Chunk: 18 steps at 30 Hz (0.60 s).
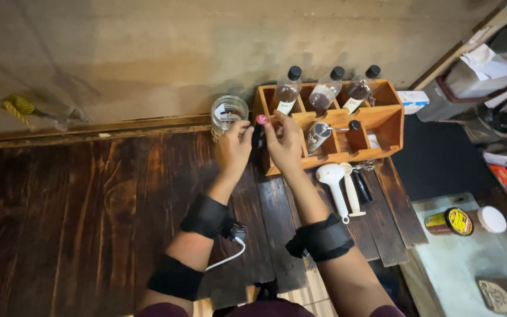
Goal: The person organizes bar equipment by picking up bottles, a cocktail shaker, a jigger, a hand frother, and a scoop, then placing them into a wooden caddy on a table. The person also handles a digital scale and a plastic jar during the process.
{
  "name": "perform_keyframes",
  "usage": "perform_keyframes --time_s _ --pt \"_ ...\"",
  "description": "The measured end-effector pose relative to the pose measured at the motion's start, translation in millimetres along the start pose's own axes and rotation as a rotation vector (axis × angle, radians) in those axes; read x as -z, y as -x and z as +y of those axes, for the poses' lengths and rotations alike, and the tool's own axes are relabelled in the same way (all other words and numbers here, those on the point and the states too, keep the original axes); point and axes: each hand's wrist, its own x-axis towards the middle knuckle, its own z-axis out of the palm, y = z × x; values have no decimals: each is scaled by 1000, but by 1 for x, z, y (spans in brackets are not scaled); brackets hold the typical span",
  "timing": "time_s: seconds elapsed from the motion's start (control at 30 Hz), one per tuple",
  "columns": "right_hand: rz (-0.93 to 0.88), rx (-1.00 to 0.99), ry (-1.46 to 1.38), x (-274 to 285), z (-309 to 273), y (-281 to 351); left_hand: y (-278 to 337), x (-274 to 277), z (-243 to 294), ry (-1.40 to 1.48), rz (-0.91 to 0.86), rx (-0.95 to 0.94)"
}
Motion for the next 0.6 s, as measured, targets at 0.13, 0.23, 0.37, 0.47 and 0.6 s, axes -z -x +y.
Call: perform_keyframes --time_s 0.13,0.23,0.37,0.47,0.6 --pt "38 -98 68 16 -18 5 3 11 11 22 22 -48" --pt "8 -52 -63 32 -24 12 9 13 27 -71 7 -48" --pt "58 -123 134 52 -20 32 26 8 38 1 -101 -40" --pt "97 -131 25 71 -4 51 37 -5 45 111 -174 -192" --pt "201 -199 226 115 1 79 51 -25 68 71 -256 -223"
